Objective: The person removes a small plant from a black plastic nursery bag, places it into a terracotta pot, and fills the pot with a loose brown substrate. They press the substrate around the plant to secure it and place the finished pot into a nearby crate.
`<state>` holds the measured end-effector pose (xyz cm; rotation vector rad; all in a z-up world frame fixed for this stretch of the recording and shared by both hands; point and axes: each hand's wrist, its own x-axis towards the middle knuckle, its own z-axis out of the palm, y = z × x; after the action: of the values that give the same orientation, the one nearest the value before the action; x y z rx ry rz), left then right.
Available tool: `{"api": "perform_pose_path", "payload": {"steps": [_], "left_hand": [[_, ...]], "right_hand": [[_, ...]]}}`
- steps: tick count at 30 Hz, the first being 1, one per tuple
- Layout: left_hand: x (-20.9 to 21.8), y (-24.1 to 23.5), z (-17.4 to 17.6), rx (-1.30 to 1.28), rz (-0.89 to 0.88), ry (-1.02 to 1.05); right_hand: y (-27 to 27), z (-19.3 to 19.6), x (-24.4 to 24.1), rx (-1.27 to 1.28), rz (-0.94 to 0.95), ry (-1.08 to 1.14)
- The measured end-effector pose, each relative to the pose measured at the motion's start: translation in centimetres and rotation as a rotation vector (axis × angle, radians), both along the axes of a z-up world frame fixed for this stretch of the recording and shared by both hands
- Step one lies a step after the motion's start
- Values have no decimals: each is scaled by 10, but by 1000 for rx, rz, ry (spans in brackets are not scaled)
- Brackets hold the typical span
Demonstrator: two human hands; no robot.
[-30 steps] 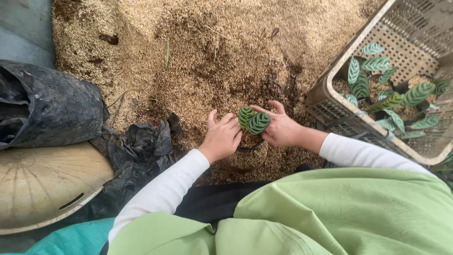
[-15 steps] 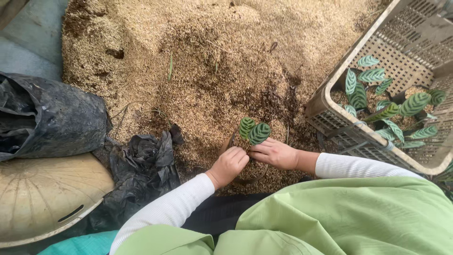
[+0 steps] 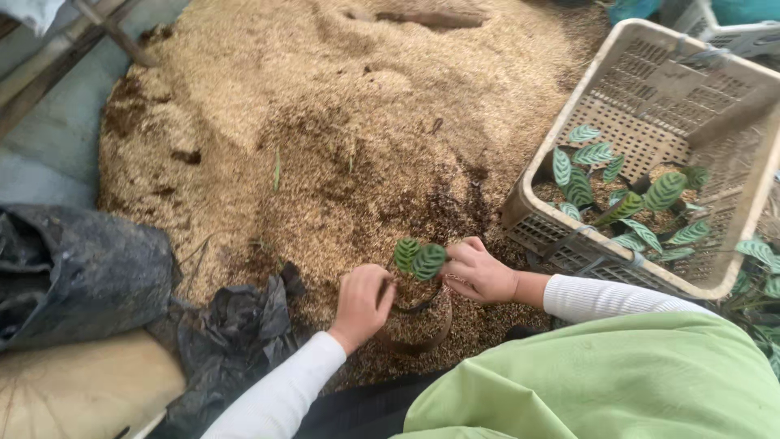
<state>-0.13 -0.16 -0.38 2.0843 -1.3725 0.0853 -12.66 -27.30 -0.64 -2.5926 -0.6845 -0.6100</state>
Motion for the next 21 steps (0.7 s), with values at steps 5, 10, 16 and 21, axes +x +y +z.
{"api": "perform_pose_path", "payload": {"steps": [5,10,16,21], "left_hand": [[19,-27,-34,583,394,865],[22,-41,-54,753,433,627],[20,-89,-11,807,381,358],[20,-182,56,410,197,301]], "right_hand": [[15,-33,25,745,-430,1176],[39,-80,42,1186,-491,1373],[5,-68,61,371,-456,862],[-110,14,44,554,-826,1008]]}}
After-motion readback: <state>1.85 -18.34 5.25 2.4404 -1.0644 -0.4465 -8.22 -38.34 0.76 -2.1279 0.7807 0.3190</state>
